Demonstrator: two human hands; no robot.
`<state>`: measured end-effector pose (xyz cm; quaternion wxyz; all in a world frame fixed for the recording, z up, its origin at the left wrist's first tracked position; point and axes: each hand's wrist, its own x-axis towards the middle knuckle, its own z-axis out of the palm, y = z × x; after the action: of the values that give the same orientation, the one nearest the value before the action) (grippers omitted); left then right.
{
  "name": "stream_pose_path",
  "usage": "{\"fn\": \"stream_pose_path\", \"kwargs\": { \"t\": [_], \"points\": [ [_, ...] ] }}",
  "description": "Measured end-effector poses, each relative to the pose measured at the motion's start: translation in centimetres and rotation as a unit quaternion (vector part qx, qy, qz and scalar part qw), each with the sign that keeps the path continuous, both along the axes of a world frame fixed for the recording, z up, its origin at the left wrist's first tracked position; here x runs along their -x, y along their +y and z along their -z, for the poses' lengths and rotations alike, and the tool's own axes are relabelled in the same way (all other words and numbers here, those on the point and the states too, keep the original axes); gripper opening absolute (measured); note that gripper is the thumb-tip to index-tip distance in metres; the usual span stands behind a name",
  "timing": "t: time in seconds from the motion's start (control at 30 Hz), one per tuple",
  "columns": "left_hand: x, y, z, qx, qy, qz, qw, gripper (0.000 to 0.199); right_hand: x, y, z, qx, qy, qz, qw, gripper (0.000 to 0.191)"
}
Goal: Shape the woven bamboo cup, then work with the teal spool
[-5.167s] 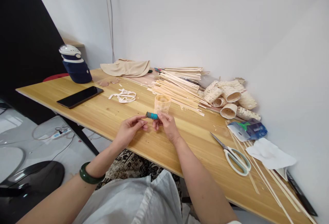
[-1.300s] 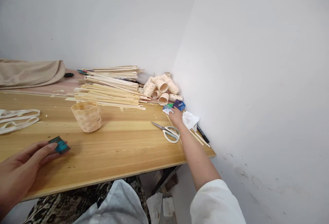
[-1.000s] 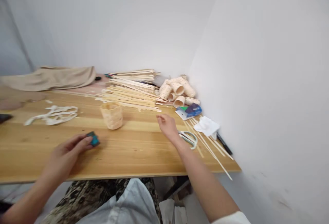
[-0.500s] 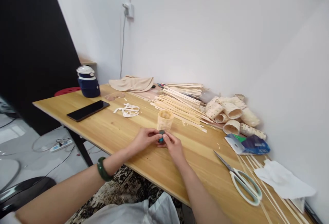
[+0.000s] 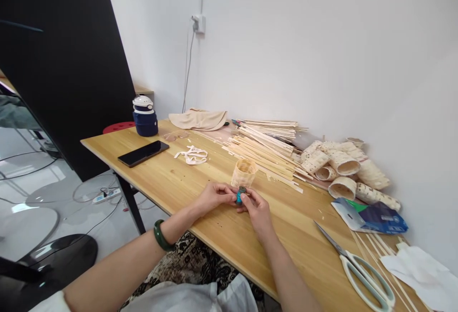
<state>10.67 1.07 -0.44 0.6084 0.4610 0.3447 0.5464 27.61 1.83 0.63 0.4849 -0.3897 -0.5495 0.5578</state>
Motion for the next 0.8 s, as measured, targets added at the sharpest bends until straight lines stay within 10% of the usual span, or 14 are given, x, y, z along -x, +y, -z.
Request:
{"fn": "stream_pose_path", "kwargs": {
  "t": [0.47,0.8],
  "points": [
    [0.29,0.08,-0.09,0.008,-0.006,-0.069,0.998,0.047,-0.24,0.11,-0.23,-0.012,0.025,0.033,0.999,0.05],
    [-0.02,-0.47,-0.54,-0.019,0.016,0.016,1.0,0.059,-0.11,-0.35,0.08,0.0,-0.008,-0.056,0.998,0.076]
  ]
}}
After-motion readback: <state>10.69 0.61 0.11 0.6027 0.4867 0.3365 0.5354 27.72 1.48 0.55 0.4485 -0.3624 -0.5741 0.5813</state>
